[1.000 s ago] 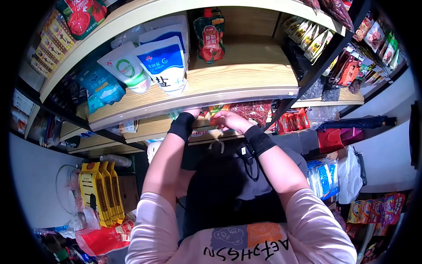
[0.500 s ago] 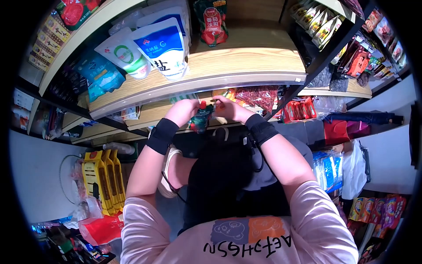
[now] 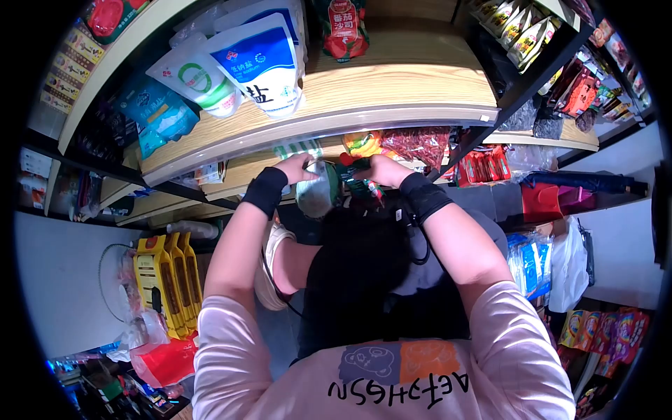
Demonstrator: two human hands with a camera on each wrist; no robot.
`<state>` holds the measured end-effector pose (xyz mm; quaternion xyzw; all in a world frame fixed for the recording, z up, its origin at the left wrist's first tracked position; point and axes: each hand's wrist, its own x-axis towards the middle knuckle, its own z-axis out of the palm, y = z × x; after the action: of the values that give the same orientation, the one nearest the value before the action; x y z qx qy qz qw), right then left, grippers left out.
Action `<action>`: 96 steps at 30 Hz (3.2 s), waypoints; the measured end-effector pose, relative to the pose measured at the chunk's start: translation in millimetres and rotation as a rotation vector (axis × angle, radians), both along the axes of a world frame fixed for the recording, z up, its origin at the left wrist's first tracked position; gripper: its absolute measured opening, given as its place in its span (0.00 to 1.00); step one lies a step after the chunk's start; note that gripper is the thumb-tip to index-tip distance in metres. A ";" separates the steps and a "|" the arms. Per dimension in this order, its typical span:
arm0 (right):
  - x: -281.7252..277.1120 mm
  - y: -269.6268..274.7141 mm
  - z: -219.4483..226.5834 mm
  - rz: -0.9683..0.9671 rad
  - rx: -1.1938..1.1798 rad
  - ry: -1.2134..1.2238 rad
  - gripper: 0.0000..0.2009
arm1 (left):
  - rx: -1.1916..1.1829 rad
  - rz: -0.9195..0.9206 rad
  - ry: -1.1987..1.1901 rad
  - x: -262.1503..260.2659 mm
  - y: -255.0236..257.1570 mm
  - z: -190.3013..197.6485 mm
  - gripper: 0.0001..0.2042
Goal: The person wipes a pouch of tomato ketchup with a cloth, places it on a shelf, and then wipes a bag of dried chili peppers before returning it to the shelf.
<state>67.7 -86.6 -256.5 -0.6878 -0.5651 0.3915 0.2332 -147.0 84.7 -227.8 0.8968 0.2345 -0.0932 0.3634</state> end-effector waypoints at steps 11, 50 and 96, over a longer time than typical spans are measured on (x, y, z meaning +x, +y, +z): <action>12.5 -1.5 -3.4 -0.122 0.077 0.053 0.13 | 0.128 0.052 0.460 15.1 27.8 -80.1 0.42; 36.0 -6.0 -14.7 -0.364 0.066 0.073 0.12 | -0.329 0.905 -0.408 -30.4 121.9 -60.7 0.14; 33.0 -11.3 -20.3 -0.394 0.112 0.150 0.14 | 0.246 0.493 0.030 -6.2 118.9 -71.8 0.13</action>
<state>100.7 -98.0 -276.9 -0.7397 -0.4217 0.3565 0.3846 -153.3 203.6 -299.6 0.8486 0.4607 0.0142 0.2598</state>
